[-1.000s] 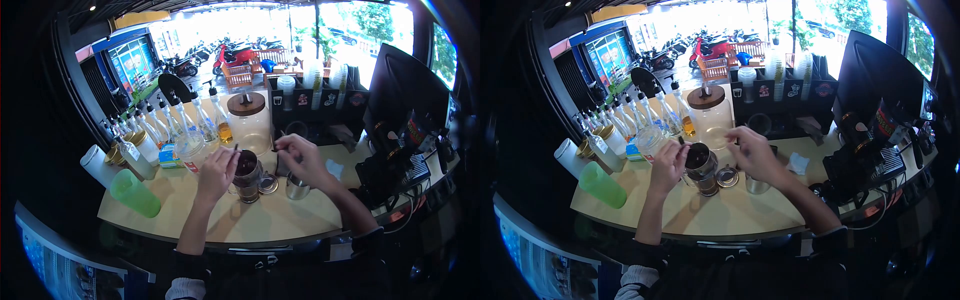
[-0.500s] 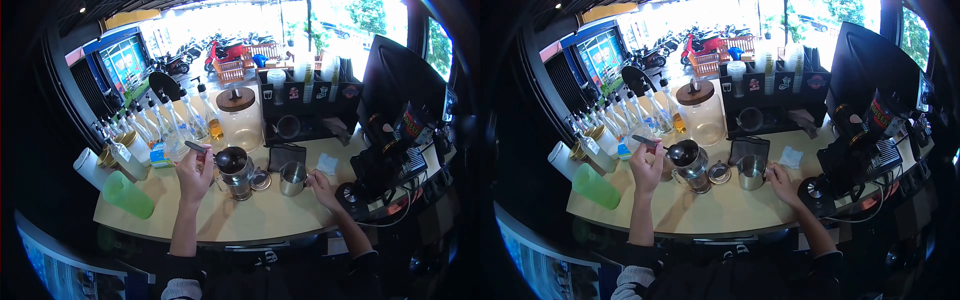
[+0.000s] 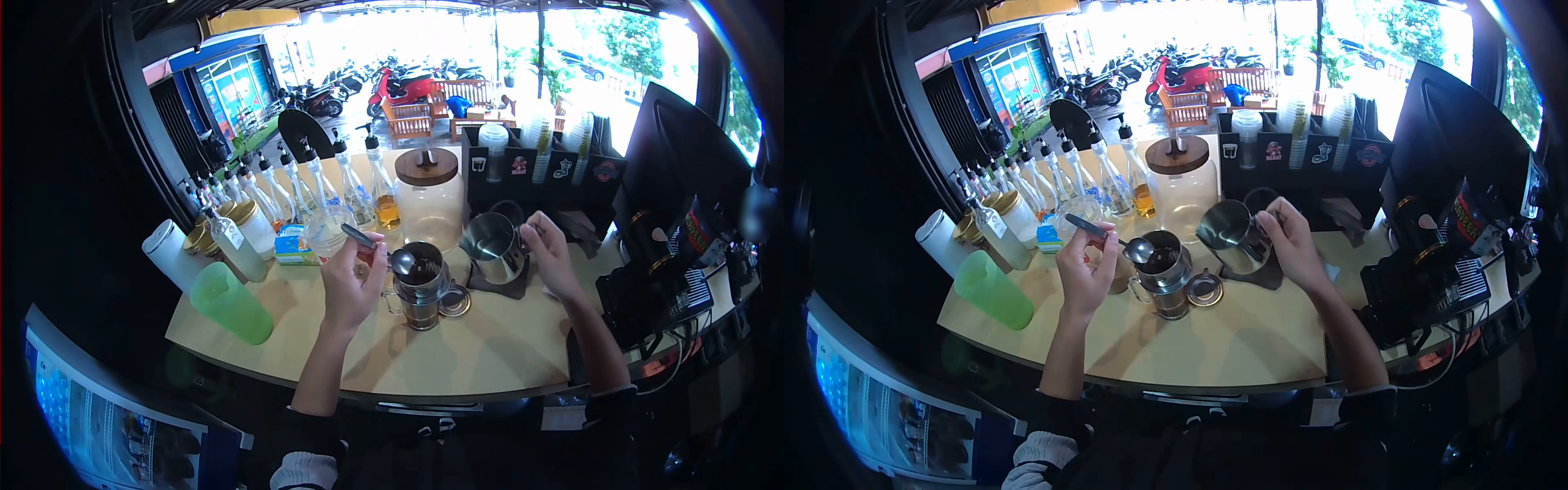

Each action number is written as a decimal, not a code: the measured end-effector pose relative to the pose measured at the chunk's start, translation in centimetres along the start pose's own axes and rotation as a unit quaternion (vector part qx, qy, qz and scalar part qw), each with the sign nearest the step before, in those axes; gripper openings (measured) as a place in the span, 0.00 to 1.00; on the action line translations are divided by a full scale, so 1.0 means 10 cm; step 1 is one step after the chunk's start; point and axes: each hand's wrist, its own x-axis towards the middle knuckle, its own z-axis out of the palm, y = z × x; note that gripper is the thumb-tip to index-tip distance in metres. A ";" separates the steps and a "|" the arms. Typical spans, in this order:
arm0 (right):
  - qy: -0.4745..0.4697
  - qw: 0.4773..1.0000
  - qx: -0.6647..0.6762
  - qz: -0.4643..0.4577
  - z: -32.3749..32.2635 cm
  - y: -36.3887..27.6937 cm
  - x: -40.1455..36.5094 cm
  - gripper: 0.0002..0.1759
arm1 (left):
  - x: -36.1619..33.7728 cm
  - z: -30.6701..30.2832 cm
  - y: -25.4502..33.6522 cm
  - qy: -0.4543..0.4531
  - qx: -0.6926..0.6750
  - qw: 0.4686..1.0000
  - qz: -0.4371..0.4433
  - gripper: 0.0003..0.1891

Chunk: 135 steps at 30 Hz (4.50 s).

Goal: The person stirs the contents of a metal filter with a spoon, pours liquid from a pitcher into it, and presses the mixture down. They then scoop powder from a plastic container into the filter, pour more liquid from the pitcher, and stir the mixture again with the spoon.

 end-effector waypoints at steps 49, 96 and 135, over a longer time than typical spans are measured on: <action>-0.138 0.974 -0.176 -0.031 0.70 -0.75 0.67 0.14 | 0.07 0.01 -0.08 -0.031 0.002 0.999 0.041 0.08; -0.108 0.958 -0.252 -0.083 0.64 -0.79 0.66 0.14 | 0.09 -0.04 -0.06 -0.035 0.024 0.999 0.034 0.07; -0.065 0.955 -0.272 -0.098 0.61 -0.89 0.60 0.15 | 0.03 -0.03 -0.05 -0.036 0.014 0.999 0.030 0.07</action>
